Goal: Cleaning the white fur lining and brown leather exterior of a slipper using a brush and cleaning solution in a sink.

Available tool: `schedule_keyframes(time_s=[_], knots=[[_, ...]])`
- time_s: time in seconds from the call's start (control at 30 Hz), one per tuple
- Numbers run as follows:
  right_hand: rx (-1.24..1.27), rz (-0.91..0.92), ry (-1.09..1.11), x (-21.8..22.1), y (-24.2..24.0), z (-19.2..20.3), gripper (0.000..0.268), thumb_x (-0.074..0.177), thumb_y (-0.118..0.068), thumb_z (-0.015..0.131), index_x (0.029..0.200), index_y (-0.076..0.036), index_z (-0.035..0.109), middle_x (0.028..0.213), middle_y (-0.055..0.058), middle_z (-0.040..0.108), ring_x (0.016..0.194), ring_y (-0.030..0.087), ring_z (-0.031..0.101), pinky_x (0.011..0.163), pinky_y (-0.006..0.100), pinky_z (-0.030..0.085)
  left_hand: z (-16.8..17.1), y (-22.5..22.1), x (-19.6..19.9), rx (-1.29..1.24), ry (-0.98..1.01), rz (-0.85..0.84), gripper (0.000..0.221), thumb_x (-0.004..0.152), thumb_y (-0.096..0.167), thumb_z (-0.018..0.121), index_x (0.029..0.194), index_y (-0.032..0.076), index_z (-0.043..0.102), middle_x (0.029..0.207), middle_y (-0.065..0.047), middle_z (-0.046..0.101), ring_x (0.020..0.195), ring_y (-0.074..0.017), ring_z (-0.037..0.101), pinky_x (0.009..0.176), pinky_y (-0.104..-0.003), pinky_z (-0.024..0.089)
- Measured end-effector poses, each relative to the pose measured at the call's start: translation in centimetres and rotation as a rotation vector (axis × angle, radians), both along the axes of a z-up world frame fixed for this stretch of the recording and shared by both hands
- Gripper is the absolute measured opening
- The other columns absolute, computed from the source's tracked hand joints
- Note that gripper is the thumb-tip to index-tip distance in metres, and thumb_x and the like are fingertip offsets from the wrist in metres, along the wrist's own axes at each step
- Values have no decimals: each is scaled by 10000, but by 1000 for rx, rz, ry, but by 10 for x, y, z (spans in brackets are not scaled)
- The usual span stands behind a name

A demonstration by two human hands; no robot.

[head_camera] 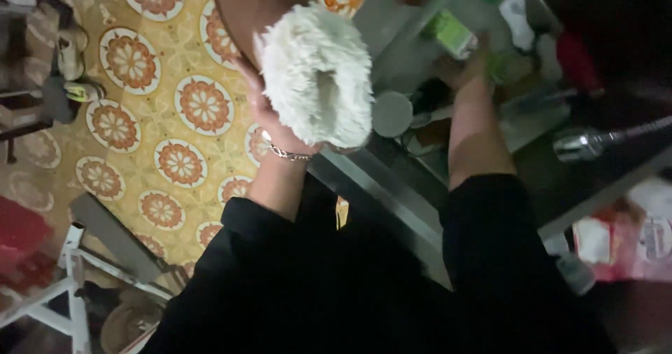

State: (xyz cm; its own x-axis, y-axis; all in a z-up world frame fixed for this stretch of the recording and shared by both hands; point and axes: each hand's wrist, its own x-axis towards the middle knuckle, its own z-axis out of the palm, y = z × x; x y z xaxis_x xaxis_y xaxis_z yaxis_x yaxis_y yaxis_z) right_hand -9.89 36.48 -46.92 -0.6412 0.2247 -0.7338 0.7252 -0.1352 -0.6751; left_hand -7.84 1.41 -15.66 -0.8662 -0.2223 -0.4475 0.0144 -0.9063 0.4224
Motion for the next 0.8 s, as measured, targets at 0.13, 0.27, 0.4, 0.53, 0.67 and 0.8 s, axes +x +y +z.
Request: schedule_keyframes(time_s=[0.13,0.27,0.4,0.53,0.67,0.8], knots=[[806,585,321,-27,39,-115,768,947,-387,883,1617,-34,757,1524,216,861,1397,413,821,1212,536,629,-5,3,-10,71,74,-2,806,1227,651,832,1715,19,724,1686,-207,771,1551,-370,757,1437,-631,520],[555,324,101,4,34,-76,1234,1038,-568,1130,1933,-146,392,1885,233,585,1777,262,540,1528,499,368,9,-8,-17,122,131,-28,827,1223,644,856,1719,-3,717,1675,-215,779,1541,-380,774,1427,-641,547],[-173,-822,232,3,12,-2,649,1094,-570,752,1457,-75,541,1463,175,524,1326,339,538,1167,562,462,6,-28,-23,30,103,-22,768,1216,636,848,1664,17,773,1594,-208,830,1464,-395,821,1345,-647,607],[241,-518,378,56,-39,124,352,1085,-391,1064,1075,-117,844,921,108,880,722,202,886,720,351,759,-59,-45,-19,-27,55,19,611,1175,507,901,1560,37,833,1479,-197,893,1343,-377,884,1232,-612,704],[496,55,522,119,-65,239,374,1241,-369,962,1472,-104,838,1376,172,879,1323,367,840,1286,555,584,31,-32,-30,30,130,-59,597,1221,536,853,1551,40,838,1468,-201,891,1313,-387,892,1186,-633,726],[495,354,1079,127,-124,383,663,970,-41,1080,1526,73,737,1425,307,822,1320,479,815,1264,618,564,64,-31,-27,-36,170,-152,540,1216,509,853,1469,32,865,1399,-194,913,1251,-357,908,1138,-605,752]])
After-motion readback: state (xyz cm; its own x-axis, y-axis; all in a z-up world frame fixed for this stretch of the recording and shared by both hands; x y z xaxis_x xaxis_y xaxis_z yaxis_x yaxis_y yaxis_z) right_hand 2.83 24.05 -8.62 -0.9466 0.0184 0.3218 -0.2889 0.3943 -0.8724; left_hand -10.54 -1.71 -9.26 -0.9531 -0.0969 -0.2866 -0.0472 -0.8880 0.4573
